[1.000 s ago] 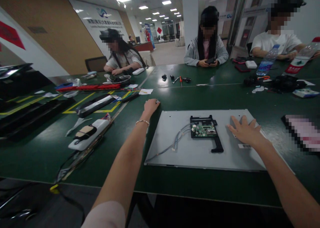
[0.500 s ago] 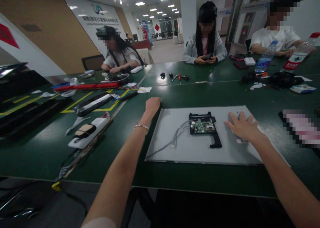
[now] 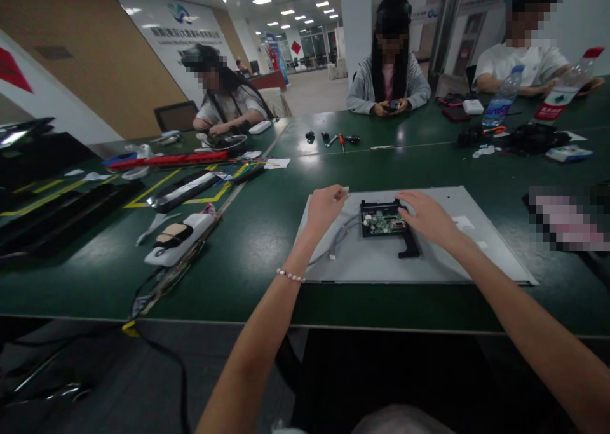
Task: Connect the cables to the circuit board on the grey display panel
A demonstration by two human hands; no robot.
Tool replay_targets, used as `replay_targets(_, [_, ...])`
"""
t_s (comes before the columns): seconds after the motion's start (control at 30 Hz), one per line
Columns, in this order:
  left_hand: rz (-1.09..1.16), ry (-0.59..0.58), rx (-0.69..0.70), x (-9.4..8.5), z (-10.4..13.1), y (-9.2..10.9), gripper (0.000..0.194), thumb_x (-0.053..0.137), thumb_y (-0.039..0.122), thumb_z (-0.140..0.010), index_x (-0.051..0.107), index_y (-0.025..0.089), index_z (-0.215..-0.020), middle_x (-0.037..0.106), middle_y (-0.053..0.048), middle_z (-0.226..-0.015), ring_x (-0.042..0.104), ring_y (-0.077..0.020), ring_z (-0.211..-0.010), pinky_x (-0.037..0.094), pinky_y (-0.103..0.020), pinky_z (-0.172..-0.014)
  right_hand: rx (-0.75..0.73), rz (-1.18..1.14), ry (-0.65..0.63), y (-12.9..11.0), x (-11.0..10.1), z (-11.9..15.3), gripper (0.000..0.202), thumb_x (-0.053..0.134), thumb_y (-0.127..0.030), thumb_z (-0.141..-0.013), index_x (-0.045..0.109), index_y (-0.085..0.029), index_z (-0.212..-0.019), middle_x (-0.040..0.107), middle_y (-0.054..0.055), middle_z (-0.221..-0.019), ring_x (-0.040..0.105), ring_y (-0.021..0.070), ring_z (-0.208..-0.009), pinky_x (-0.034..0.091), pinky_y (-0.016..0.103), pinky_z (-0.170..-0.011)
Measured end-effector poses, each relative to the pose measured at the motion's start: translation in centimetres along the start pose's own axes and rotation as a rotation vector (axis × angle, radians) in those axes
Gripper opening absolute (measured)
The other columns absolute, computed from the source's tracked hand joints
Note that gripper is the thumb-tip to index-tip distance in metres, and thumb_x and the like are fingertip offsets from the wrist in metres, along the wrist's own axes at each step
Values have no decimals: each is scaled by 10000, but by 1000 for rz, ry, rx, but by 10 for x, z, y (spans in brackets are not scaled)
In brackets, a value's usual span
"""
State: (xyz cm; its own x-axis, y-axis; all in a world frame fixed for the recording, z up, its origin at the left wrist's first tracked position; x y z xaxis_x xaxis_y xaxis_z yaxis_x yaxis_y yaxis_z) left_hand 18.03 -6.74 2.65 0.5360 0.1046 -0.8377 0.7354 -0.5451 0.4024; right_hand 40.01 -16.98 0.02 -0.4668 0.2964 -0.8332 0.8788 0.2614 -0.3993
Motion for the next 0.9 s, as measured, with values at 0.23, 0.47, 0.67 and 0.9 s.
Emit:
replay_targets(0.23, [64,4,77,13,11,10,112,622,249,-856,710,185,-879,749,-44,-875,682,-167,-794,486,-237,-712,-163,-180,41,-53,8,-39,413,577,-211,-850,624,-186,-1259,660,99,-1261,602,256,-1179,445,438,-1044])
replay_targets(0.47, [91,39,92,4,16,14,143,601,224,-864,727,191,-921,756,-29,-887,687,-162,-795,488,-238,-728,-74,-382,0,-56,38,-68,211,610,-152,-800,743,-190,-960,768,53,-920,719,201,-859,546,315,-822])
replay_targets(0.67, [44,-10,150,8,19,21,170,590,225,-882,743,193,-948,760,-51,-922,698,-189,-854,492,-256,-763,-79,-221,23,-44,26,-63,159,591,-210,-848,746,-215,-880,763,44,-880,704,208,-812,524,324,-785])
replay_targets(0.9, [-189,-109,164,17,20,18,247,529,221,-918,731,208,-1059,748,-82,-1021,694,-222,-906,490,-312,-831,-22,-68,100,6,4,-51,195,533,-195,-862,707,-191,-951,737,74,-968,675,221,-898,500,358,-855])
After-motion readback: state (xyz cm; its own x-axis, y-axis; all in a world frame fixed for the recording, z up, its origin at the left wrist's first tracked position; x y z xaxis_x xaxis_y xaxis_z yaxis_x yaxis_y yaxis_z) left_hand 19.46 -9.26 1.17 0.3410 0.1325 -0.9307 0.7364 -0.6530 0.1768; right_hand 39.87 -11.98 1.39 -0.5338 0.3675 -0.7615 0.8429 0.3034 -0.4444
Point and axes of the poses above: each hand's wrist, its own z-axis away from the middle knuckle, its own x-axis out of the palm, y = z × x, the point moved 7 cm from there along -z, towards the middle knuckle
